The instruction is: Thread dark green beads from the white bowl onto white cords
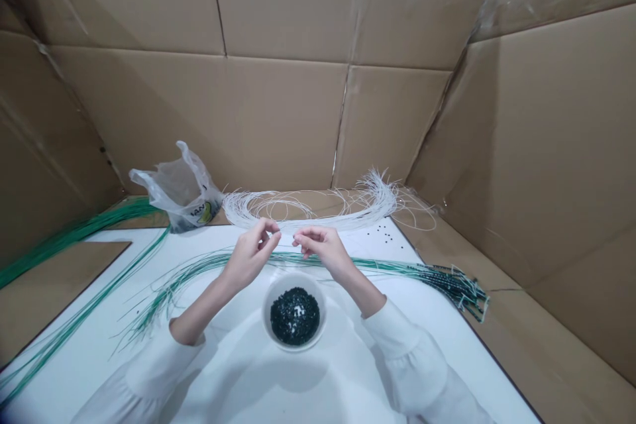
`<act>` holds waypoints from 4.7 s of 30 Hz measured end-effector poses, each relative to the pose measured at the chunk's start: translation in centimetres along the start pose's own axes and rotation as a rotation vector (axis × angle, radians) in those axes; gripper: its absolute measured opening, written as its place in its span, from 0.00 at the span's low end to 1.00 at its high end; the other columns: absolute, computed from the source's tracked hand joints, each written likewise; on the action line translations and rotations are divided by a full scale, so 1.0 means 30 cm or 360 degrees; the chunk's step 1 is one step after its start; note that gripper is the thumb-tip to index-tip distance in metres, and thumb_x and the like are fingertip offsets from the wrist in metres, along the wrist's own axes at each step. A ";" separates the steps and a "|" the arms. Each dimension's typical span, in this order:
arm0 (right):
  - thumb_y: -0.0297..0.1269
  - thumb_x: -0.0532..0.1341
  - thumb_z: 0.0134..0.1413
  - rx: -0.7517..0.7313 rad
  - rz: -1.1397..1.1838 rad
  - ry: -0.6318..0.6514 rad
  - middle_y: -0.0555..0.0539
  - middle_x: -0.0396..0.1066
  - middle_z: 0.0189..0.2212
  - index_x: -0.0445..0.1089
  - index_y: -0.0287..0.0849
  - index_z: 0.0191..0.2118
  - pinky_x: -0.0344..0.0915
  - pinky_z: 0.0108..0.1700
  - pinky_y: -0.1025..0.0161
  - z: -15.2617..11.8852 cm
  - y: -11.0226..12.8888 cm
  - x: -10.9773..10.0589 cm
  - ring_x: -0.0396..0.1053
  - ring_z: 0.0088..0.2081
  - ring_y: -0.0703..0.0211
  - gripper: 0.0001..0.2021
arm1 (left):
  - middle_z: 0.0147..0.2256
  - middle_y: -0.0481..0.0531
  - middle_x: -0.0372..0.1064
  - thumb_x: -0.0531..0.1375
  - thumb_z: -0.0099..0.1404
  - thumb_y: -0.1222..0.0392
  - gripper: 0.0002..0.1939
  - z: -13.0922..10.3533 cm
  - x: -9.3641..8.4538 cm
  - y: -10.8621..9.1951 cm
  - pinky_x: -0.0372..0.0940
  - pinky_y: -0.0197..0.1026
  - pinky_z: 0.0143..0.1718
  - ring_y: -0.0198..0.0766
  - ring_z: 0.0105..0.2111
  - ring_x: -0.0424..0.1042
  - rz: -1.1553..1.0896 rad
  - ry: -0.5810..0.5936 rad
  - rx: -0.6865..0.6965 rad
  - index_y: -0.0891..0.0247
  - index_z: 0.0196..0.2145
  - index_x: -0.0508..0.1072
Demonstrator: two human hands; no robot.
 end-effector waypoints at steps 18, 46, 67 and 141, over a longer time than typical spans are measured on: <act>0.43 0.63 0.40 -0.0036 0.0103 -0.0047 0.50 0.68 0.22 0.70 0.38 0.25 0.60 0.24 0.67 -0.002 -0.002 -0.001 0.60 0.20 0.69 0.12 | 0.26 0.46 0.68 0.51 0.60 0.60 0.09 -0.005 0.017 -0.036 0.55 0.33 0.27 0.30 0.23 0.60 0.0046 0.0067 0.0097 0.64 0.28 0.68; 0.44 0.62 0.41 -0.0232 -0.0344 -0.0140 0.50 0.68 0.21 0.70 0.39 0.24 0.58 0.25 0.65 -0.016 0.035 -0.002 0.59 0.20 0.67 0.12 | 0.28 0.48 0.71 0.51 0.60 0.60 0.10 -0.012 0.045 -0.023 0.58 0.35 0.30 0.32 0.25 0.64 0.0039 0.0121 0.0115 0.63 0.29 0.71; 0.44 0.65 0.35 -0.0173 -0.0207 -0.0201 0.49 0.68 0.18 0.71 0.37 0.22 0.58 0.23 0.66 -0.081 -0.019 0.041 0.59 0.19 0.67 0.13 | 0.29 0.51 0.73 0.54 0.58 0.55 0.13 -0.122 0.014 0.061 0.59 0.35 0.30 0.35 0.26 0.66 -0.0180 0.0033 -0.0159 0.65 0.29 0.74; 0.33 0.68 0.32 0.0115 0.0428 -0.0081 0.48 0.74 0.22 0.74 0.39 0.26 0.67 0.32 0.66 -0.181 -0.113 0.007 0.70 0.24 0.65 0.08 | 0.29 0.50 0.72 0.54 0.58 0.55 0.12 -0.238 0.060 0.016 0.55 0.34 0.25 0.32 0.24 0.62 -0.0317 -0.0002 -0.0261 0.64 0.30 0.73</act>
Point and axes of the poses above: each hand's wrist, its own z-axis towards the middle knuckle, its own x-axis out of the palm, y = z × x, the point moved 10 cm from there along z, towards the middle knuckle
